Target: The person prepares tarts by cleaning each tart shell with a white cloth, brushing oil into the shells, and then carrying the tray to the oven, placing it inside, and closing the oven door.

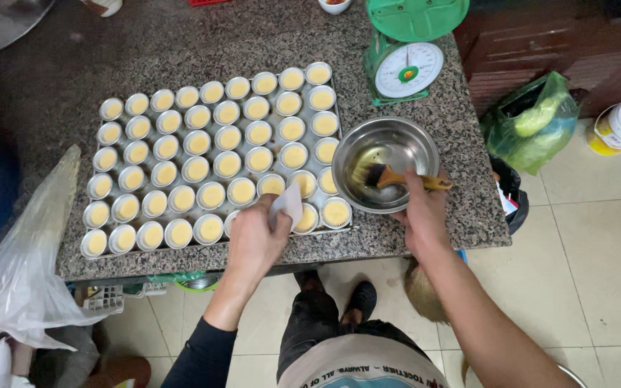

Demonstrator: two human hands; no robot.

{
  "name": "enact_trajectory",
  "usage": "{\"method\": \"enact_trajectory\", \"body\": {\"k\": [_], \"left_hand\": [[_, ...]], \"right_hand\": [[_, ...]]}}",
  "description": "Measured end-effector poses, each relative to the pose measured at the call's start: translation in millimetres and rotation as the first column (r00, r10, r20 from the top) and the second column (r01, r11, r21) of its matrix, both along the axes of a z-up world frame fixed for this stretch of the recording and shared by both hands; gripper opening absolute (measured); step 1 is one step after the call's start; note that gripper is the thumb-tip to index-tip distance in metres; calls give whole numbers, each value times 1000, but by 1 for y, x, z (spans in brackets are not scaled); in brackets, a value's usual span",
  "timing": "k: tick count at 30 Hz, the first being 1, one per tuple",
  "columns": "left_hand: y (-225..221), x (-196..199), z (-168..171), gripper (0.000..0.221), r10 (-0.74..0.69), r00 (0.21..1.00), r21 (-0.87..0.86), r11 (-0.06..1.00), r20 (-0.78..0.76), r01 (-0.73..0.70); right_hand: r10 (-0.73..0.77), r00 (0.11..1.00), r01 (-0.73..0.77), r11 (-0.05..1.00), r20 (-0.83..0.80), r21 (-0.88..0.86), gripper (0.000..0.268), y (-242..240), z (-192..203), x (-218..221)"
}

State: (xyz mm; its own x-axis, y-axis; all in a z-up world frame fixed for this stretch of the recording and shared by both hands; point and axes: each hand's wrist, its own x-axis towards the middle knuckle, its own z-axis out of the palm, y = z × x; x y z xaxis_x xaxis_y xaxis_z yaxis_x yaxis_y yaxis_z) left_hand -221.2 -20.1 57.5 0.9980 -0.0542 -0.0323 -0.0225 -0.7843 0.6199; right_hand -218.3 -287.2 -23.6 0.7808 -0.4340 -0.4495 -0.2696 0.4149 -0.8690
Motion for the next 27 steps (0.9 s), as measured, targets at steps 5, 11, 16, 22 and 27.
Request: {"method": "enact_trajectory", "body": {"k": [5, 11, 16, 22, 27], "left_hand": [[-1, 1, -28, 28, -53, 997, 49, 998, 55, 50], [9, -5, -6, 26, -89, 992, 62, 995, 89, 84], [11, -1, -13, 23, -257, 951, 44, 966, 171, 253], [17, 2, 13, 23, -325, 926, 122, 944, 194, 306], [26, 22, 64, 23, -149, 960, -184, 964, 235, 194]], "right_hand": [[34, 999, -36, 998, 32, 45, 45, 4, 0, 3], [20, 1000, -20, 1000, -6, -9, 48, 4, 6, 0], [3, 1000, -3, 1000, -1, 4, 51, 2, 5, 2], [19, 999, -18, 1000, 43, -18, 46, -1, 5, 2], [57, 998, -57, 998, 3, -15, 44, 1, 17, 14]]}}
